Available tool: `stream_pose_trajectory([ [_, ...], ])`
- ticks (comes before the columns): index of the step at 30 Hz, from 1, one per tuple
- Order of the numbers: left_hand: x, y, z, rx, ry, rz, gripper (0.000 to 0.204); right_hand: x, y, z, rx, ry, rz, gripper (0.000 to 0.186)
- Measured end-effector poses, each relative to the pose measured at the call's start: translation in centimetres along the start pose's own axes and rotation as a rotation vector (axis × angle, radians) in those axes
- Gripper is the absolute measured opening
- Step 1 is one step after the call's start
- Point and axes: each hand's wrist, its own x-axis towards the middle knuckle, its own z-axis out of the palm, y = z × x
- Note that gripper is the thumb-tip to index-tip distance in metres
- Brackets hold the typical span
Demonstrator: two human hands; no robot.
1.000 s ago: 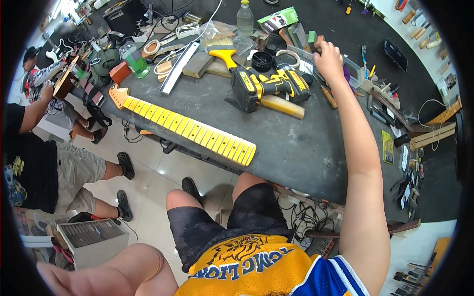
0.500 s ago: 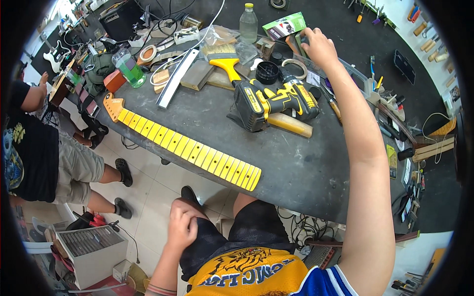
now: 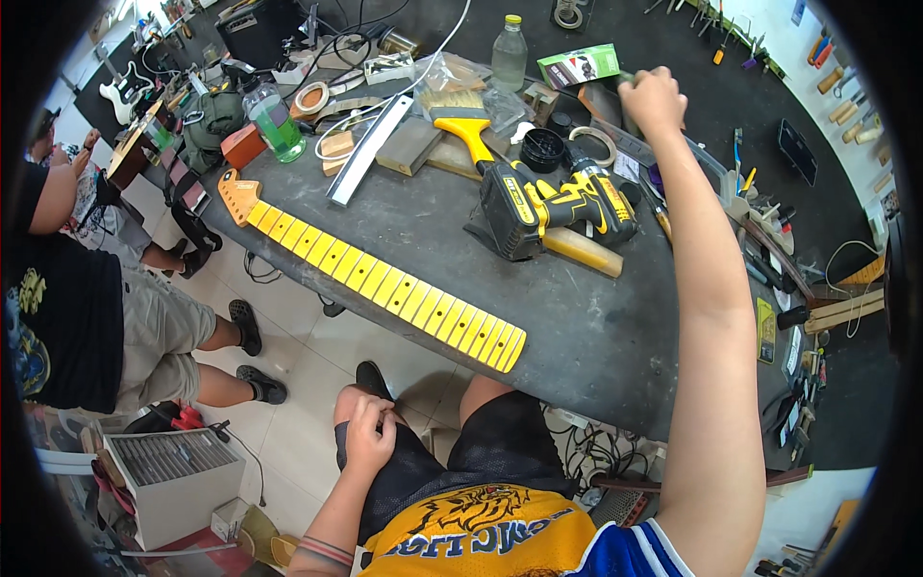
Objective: The recorder is filing and sanding the frets and the back of a guitar neck.
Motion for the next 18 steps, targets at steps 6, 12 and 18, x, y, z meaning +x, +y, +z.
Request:
stream_pose_trajectory([
  [6,0.1,-0.1,-0.2,-0.013,0.011,-0.033,0.015,1.8,4.0,-1.4,0.052,0.211,0.138,0.053],
  [12,-0.1,-1.0,-0.1,-0.005,0.059,-0.016,0.013,0.3,6.9,-4.5,0.474,0.229,0.247,0.057],
  [18,-0.6,-0.3,-1.6,-0.014,0.052,0.006,0.016,-14.6,1.8,-15.7,1.111,0.151,0.071,0.035],
])
